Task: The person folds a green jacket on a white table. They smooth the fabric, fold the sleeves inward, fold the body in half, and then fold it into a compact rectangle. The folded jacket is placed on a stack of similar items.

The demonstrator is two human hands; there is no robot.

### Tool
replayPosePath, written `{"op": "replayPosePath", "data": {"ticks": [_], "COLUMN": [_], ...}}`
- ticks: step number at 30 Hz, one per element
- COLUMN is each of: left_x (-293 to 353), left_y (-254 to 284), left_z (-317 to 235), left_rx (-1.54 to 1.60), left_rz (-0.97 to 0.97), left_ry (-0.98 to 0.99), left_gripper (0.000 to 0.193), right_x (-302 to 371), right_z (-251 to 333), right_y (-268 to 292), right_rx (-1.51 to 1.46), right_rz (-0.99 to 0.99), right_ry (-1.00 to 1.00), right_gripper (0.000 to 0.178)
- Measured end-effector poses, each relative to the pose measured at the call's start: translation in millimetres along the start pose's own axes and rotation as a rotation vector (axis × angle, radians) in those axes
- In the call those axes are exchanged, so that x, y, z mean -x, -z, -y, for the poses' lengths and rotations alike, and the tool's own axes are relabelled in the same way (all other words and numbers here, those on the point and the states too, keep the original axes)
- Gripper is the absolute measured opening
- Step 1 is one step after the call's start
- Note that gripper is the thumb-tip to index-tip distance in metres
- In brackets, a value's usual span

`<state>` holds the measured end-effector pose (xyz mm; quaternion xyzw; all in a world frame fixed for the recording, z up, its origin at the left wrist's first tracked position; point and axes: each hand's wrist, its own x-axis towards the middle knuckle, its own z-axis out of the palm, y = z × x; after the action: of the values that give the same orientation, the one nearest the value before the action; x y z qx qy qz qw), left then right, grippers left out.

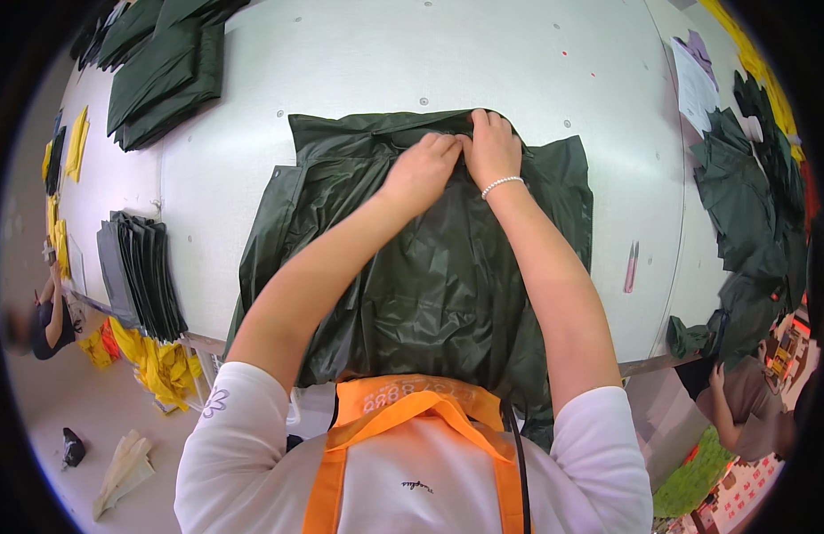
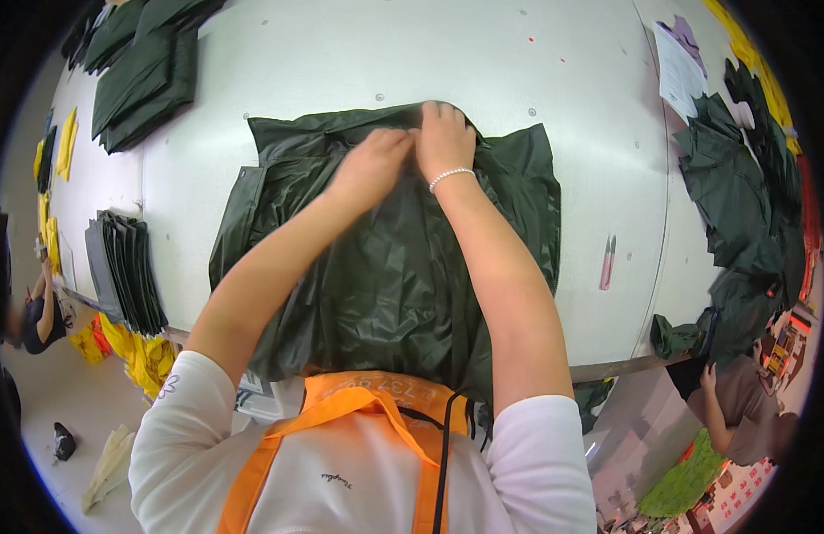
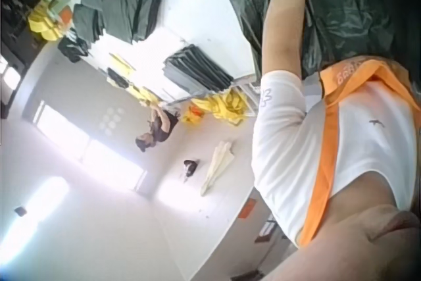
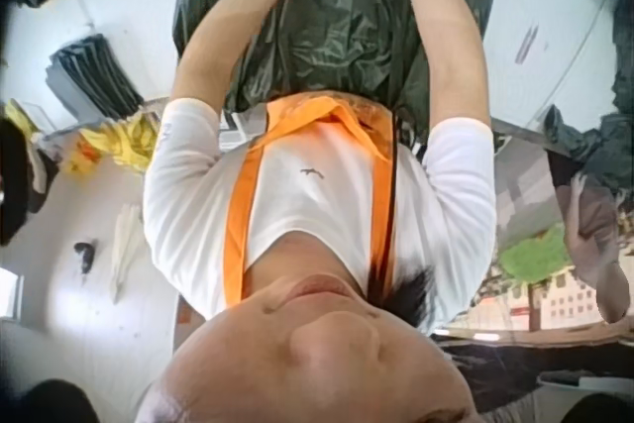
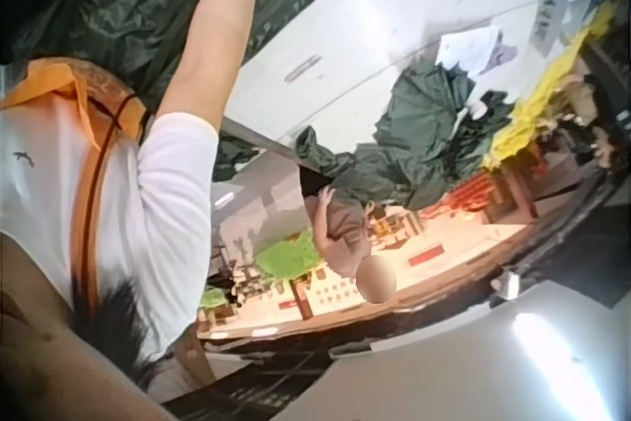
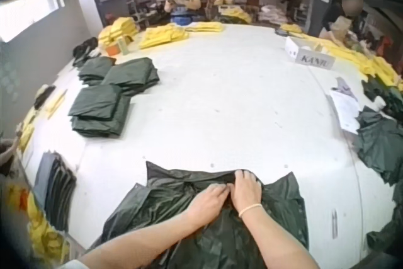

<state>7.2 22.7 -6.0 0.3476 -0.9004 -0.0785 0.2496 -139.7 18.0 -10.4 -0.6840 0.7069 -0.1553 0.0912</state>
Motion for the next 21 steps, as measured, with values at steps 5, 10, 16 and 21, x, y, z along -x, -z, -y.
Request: {"op": "replayPosePath", "data": {"ticks": [5, 10, 16, 21], "left_x": [-1, -22, -43, -52], "left_y": [-8, -13, -44, -58], "left_z": [-27, -51, -54, -68], "left_rx": [-0.013, -0.227, 0.110, 0.280], "left_rz": [0.146, 0.242, 0.177, 0.021], "left_ry": [0.179, 0.190, 0.140, 0.360], "left_gripper": [0.048, 0.049, 0.038, 0.025], "right_x": [21, 45, 40, 37], "right_z": [-19, -68, -99, -94], "right_y": [13, 35, 24, 40], "right_rx": [-0.114, -0.155, -0.126, -0.408], "right_rz": [-0.160, -0.234, -0.091, -0.123], "right_ry": [0.094, -0.038, -0.073, -0.155], "right_gripper": [0.025, 0.030, 0.021, 0.023]}}
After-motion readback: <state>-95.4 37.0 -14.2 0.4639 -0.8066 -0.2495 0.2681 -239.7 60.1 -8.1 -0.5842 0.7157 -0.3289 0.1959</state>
